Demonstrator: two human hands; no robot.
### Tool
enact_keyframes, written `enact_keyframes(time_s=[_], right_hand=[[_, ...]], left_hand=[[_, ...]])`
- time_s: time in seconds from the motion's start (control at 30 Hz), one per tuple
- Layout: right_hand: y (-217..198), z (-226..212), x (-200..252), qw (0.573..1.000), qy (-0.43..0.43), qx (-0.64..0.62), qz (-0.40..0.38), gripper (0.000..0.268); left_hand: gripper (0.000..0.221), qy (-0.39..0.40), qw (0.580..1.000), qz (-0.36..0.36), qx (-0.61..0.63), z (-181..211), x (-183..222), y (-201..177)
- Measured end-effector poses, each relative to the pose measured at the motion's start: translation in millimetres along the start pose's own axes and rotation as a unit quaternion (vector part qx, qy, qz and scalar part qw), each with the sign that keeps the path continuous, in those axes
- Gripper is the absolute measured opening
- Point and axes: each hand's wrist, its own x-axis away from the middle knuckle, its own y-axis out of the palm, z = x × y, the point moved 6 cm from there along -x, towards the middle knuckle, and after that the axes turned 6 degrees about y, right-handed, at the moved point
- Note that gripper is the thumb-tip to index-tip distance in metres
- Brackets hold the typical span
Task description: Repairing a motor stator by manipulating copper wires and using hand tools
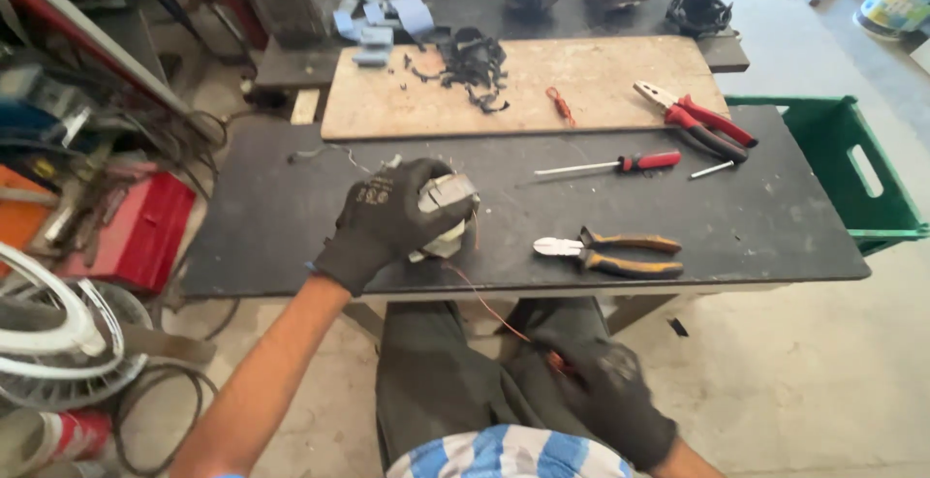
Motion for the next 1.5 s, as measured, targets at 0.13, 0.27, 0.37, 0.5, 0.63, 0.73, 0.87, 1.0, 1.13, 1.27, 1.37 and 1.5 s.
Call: enact_keyframes(time_s=[0.13,0.27,0.37,0.5,0.63,0.73,0.87,1.0,1.13,1.27,1.37,1.5], right_hand=[[-2.7,69.8,60.4,0.993,0.075,-0.042,-0.081,0.033],[-18.2,138.1,136.2,0.871,0.415,-0.262,-0.039,0.023],[-28.7,148.8,177.5,0.834,0.51,-0.211,0.003,0.026],[-40.6,98.3,170.6,0.809,0.57,-0.141,0.015,0.018],[-35.7,77.2,139.0,0.885,0.443,-0.145,0.012,0.052],[-28.6,64.0,105.7,0.944,0.295,-0.138,0.059,0.04],[-27.9,6.4,31.8,0.97,0.217,0.007,0.113,0.016],[14.3,39.0,25.9,0.95,0.273,0.138,0.067,0.014],[1.4,24.3,29.1,0.936,0.339,0.068,-0.061,0.013],[-12.7,-17.5,16.0,0.877,0.391,-0.212,-0.182,0.038],[-3.0,-1.5,-6.5,0.926,0.339,-0.15,-0.067,0.043],[11.6,5.8,-16.3,0.918,0.377,-0.075,-0.094,0.026]], left_hand=[[0.059,0.028,0.999,0.022,0.01,-7.5,2.4,3.2],[0.058,0.105,0.993,0.052,0.018,-8.4,3.4,8.4],[0.057,0.171,0.985,0.019,-0.02,16.2,11.1,13.0],[0.063,0.155,0.985,0.044,-0.066,11.0,14.7,29.1],[0.058,0.098,0.994,0.056,-0.012,-20.8,4.5,14.1],[0.057,0.091,0.994,0.058,0.032,-41.0,7.7,12.6],[0.051,0.046,0.962,0.069,0.261,-60.2,8.9,14.6],[0.049,0.076,0.959,0.137,0.238,-49.6,20.6,4.7],[0.047,0.157,0.969,0.167,0.09,-26.5,22.1,-0.4],[0.055,0.092,0.986,0.135,-0.045,-10.4,9.6,6.5],[0.057,0.041,0.994,0.1,0.005,-3.4,9.3,2.2],[0.059,0.052,0.986,0.149,-0.052,-8.8,14.5,-0.3]])
